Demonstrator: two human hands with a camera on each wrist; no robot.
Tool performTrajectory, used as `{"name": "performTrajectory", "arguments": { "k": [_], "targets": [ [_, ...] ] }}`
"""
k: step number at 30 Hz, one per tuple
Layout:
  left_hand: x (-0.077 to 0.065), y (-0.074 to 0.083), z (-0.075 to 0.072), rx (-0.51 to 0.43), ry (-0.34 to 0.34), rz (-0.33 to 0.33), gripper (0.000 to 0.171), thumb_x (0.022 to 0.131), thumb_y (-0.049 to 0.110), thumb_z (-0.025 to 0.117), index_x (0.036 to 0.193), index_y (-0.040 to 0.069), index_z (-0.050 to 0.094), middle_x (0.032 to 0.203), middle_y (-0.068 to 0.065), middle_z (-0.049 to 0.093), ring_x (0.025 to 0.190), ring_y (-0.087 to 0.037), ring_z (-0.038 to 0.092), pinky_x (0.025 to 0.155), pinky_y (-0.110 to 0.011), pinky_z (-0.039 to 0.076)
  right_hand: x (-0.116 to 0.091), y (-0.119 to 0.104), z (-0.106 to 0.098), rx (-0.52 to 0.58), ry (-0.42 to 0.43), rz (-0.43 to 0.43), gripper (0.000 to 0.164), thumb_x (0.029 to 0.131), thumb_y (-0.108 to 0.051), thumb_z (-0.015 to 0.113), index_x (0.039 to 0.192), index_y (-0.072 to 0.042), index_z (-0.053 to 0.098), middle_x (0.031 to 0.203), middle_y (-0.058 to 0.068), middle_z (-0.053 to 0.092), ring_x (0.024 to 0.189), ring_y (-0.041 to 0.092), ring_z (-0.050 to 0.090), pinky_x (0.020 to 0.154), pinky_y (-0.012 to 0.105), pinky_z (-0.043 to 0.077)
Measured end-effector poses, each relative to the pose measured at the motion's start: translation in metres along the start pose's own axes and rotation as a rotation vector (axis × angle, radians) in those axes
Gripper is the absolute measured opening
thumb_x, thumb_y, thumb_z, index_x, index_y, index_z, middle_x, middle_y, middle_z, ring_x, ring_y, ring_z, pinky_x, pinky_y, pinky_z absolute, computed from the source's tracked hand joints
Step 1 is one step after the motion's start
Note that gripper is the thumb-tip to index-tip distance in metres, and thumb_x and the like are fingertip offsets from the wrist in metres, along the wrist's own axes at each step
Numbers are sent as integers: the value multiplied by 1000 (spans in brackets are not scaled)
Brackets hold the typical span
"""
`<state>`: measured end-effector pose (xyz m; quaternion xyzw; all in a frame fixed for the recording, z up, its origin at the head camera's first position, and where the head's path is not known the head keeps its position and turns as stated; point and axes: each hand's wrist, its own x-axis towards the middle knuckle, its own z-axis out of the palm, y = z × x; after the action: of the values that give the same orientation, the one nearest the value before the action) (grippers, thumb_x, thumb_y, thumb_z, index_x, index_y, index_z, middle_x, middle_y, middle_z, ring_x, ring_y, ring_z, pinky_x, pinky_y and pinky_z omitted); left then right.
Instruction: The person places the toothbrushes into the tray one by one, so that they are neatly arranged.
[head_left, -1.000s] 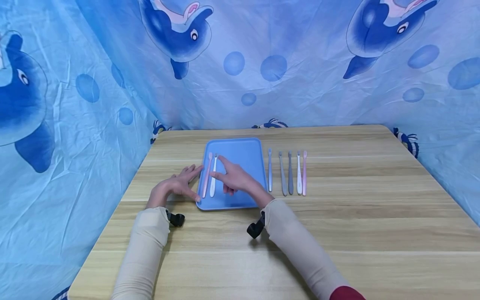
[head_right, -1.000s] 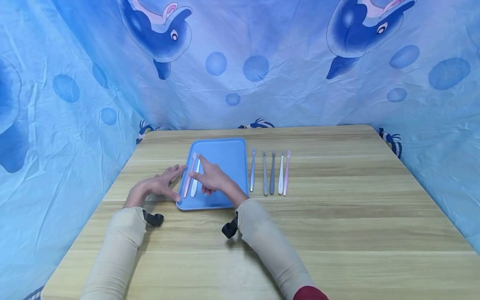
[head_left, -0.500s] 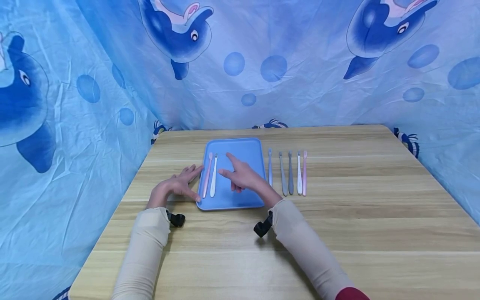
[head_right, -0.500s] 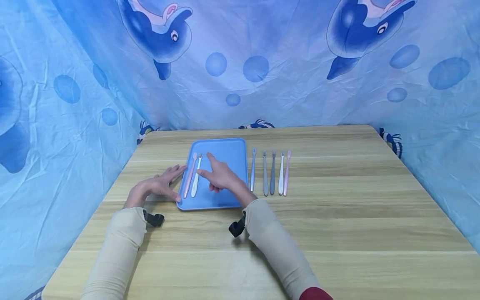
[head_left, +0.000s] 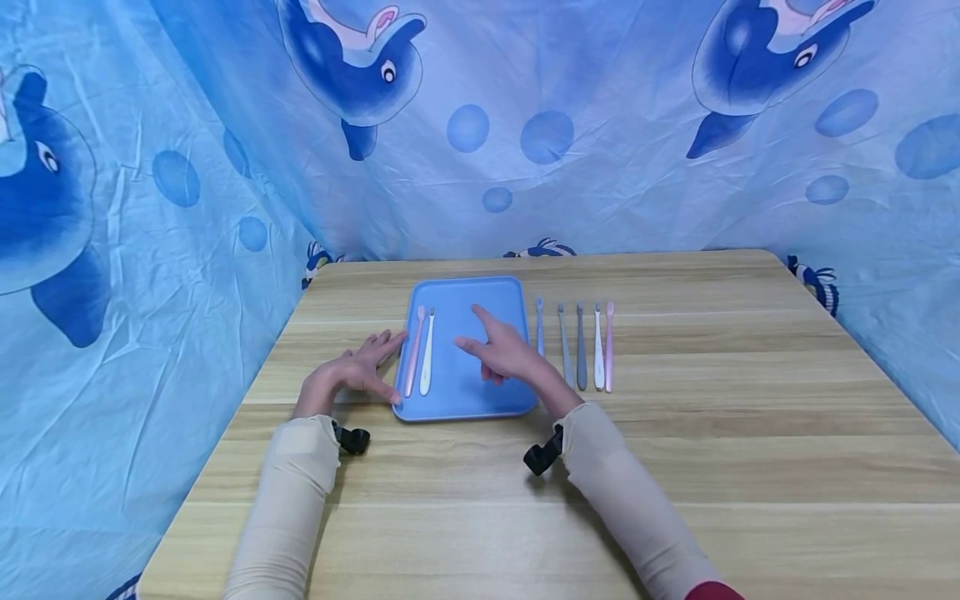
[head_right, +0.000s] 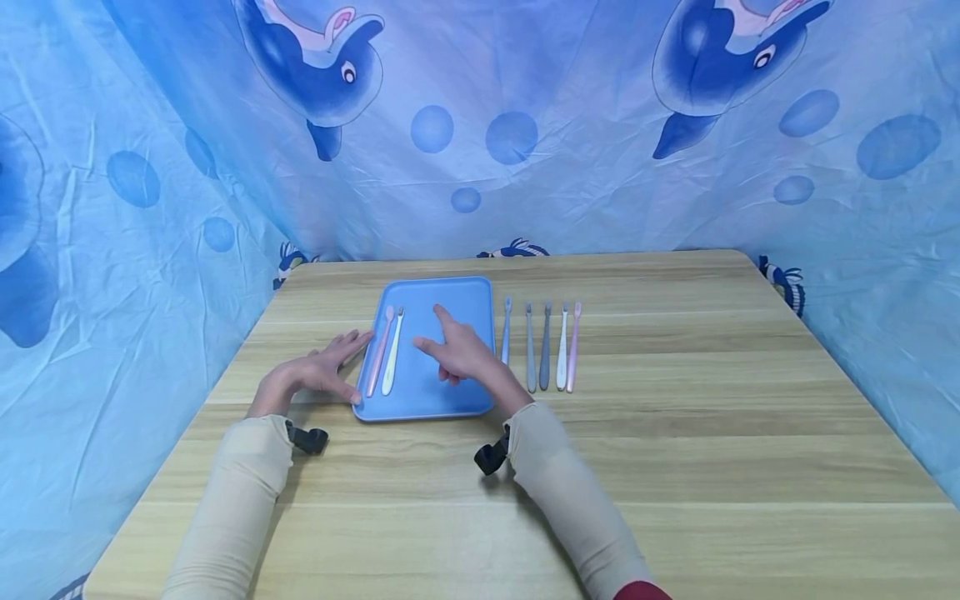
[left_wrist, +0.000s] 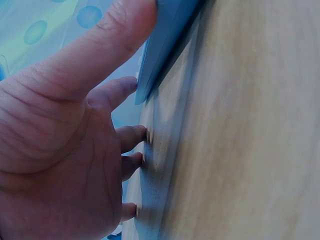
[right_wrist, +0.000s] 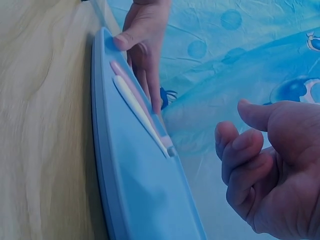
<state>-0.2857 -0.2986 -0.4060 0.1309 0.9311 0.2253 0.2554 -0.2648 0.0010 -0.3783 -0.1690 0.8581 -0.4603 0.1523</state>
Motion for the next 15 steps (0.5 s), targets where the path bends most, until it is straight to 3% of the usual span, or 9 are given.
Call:
{"name": "performTrajectory", "arguments": {
  "k": [6,15],
  "targets": [
    [0,0,0,-8,1,3,133,67,56,87,163,21,2,169,-21,-10,155,-46,-15,119,-74,-8,-4,5,-5,8,7,9,79,101,-47,54,163,-22,11,55,4,60,39,15,49,44,30,47],
    [0,0,0,-13,0,-2,133,67,56,87,163,22,3,169,-21,-10,155,-45,-16,119,-74,-8,-9,15,-12,-6,39,-9,80,101,-47,54,162,-19,12,55,2,57,40,15,46,42,26,42]
  ]
}}
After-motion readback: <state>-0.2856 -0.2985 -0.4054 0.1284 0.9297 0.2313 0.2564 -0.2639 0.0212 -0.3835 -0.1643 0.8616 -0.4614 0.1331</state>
